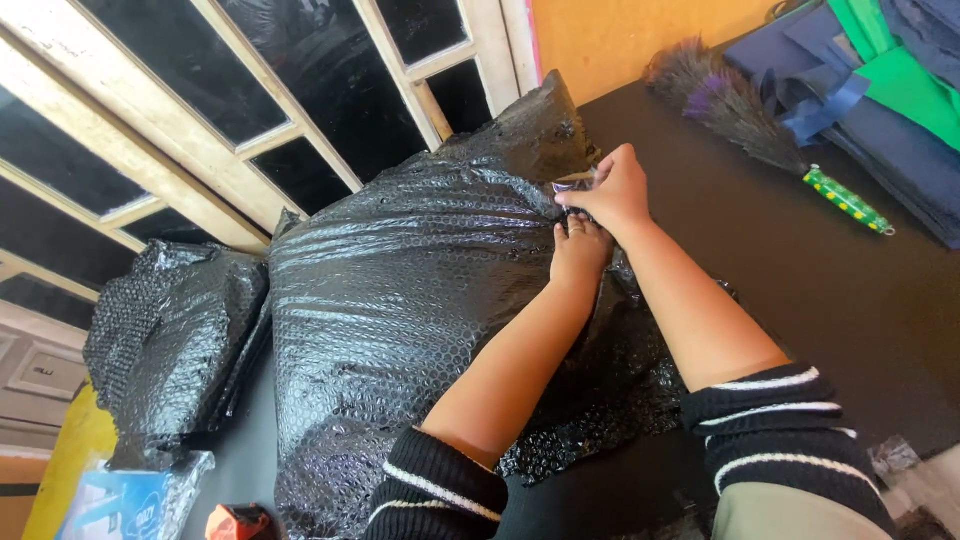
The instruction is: The person is wrapping an object in black bubble wrap and securing it with numerous small strips of clear tape pulled from a dispenser.
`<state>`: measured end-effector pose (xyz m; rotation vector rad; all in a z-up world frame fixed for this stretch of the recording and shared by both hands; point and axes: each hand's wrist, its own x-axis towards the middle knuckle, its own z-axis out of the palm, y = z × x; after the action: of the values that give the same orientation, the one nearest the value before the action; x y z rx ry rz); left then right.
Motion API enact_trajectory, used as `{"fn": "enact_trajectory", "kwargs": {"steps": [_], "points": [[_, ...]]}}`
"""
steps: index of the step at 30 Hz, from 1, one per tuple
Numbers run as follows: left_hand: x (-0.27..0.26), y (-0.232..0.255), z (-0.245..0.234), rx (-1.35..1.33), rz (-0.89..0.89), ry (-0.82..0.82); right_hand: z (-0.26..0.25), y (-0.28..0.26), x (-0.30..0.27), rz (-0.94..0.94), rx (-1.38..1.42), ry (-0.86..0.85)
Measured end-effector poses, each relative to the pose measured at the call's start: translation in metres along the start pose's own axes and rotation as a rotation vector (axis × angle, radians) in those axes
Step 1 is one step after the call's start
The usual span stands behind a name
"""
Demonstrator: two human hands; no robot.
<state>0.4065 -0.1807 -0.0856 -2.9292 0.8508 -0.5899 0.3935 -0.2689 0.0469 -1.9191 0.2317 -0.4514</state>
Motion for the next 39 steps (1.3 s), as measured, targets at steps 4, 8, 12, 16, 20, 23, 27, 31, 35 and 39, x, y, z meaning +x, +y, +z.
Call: {"fn": "enact_trajectory", "kwargs": {"steps": [4, 8, 12, 16, 20, 23, 27, 31, 35, 39], "points": [[-0.006, -0.001, -0.008, 0.090, 0.003, 0.060, 0.002, -0.007, -0.006, -0.067, -0.060, -0.010], [-0.014, -0.008, -0.028, 0.044, 0.061, 0.234, 0.004, -0.007, -0.004, -0.075, -0.098, 0.008], [-0.014, -0.018, -0.018, 0.014, 0.060, 0.380, 0.006, -0.007, 0.001, -0.034, -0.138, 0.002], [-0.022, -0.019, -0.066, -0.096, 0.030, 0.365, -0.001, 0.002, 0.009, -0.008, -0.034, 0.000], [-0.018, -0.018, -0.075, -0.101, 0.036, 0.049, 0.000, 0.026, 0.027, 0.194, 0.207, 0.063], [-0.017, -0.014, -0.074, -0.052, 0.048, 0.067, -0.012, 0.016, 0.019, 0.211, 0.207, 0.058], [-0.016, -0.011, -0.080, 0.026, 0.056, -0.004, -0.004, 0.056, 0.053, 0.098, 0.038, 0.071], [-0.019, -0.010, -0.078, 0.073, 0.068, 0.070, -0.010, 0.061, 0.054, 0.028, -0.112, 0.062], [-0.023, -0.011, -0.086, 0.118, 0.057, 0.158, -0.006, 0.066, 0.057, 0.024, -0.158, 0.010], [-0.018, -0.014, -0.099, 0.246, 0.085, 0.318, -0.004, 0.064, 0.056, 0.090, -0.145, -0.014]]}}
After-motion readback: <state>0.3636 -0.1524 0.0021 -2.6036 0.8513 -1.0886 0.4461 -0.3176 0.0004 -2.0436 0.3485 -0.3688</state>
